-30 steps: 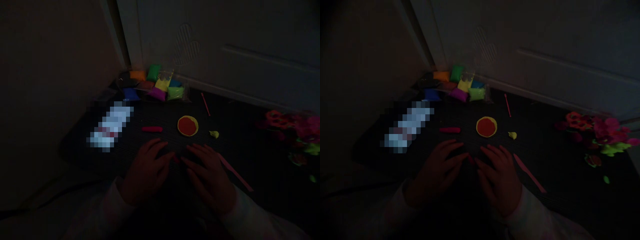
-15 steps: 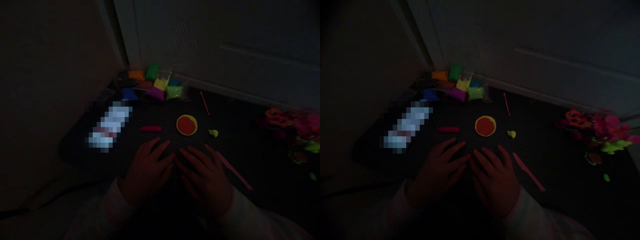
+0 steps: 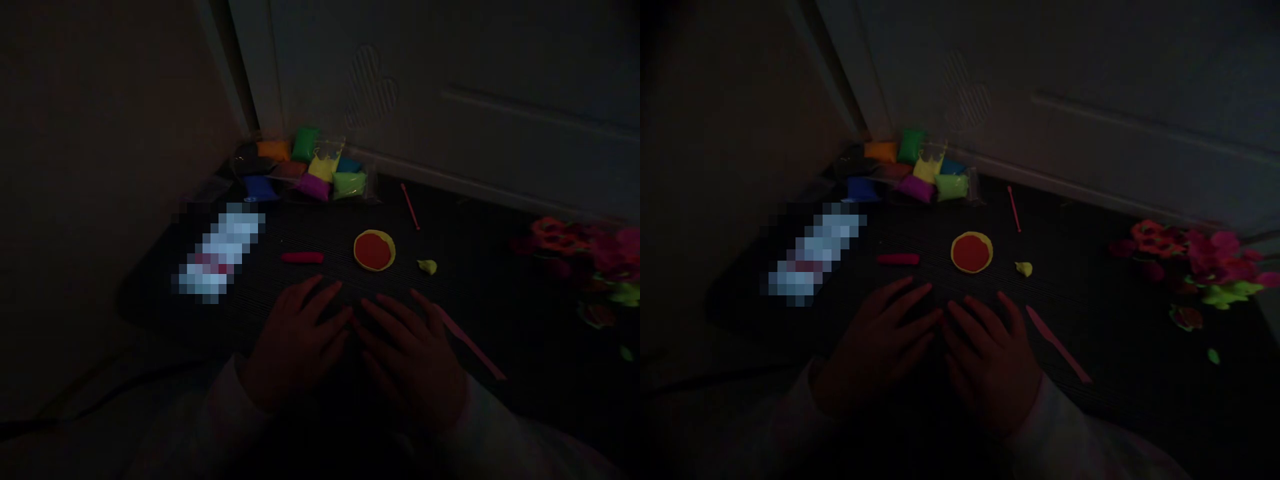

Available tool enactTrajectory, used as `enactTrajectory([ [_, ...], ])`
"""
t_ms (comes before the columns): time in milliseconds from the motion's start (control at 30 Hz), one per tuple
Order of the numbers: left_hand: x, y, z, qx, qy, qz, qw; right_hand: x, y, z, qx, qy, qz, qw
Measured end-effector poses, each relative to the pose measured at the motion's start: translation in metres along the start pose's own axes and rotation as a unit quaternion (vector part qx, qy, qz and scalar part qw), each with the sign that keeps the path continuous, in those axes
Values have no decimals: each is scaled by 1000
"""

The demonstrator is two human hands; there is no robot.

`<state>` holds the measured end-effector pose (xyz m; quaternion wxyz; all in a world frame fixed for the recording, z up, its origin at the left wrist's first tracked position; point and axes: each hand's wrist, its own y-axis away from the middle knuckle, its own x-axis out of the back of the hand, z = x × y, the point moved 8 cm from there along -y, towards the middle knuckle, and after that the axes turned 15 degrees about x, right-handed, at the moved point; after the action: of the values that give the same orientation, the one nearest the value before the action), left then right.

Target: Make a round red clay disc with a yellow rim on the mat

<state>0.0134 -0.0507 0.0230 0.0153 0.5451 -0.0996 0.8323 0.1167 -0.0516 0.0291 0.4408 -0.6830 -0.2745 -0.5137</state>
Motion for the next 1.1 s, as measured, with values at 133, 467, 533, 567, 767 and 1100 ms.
enactTrajectory([
  [133,1,0,-2,8,-7,1,1000,1,1,-1,9,8,-1,1000],
  [467,1,-1,-1,17,-20,13,1000,1,2,-1,8,8,-5,1000],
  [533,0,-1,-2,18,-21,8,1000,1,2,-1,4,6,-2,1000],
  [567,0,-1,-2,18,-22,5,1000,1,2,0,1,4,-1,1000],
  [767,0,-1,-2,20,-33,9,999,3,2,0,-3,-2,2,1000],
  [1100,3,-1,0,5,-28,23,999,2,3,1,-4,-5,6,1000],
])
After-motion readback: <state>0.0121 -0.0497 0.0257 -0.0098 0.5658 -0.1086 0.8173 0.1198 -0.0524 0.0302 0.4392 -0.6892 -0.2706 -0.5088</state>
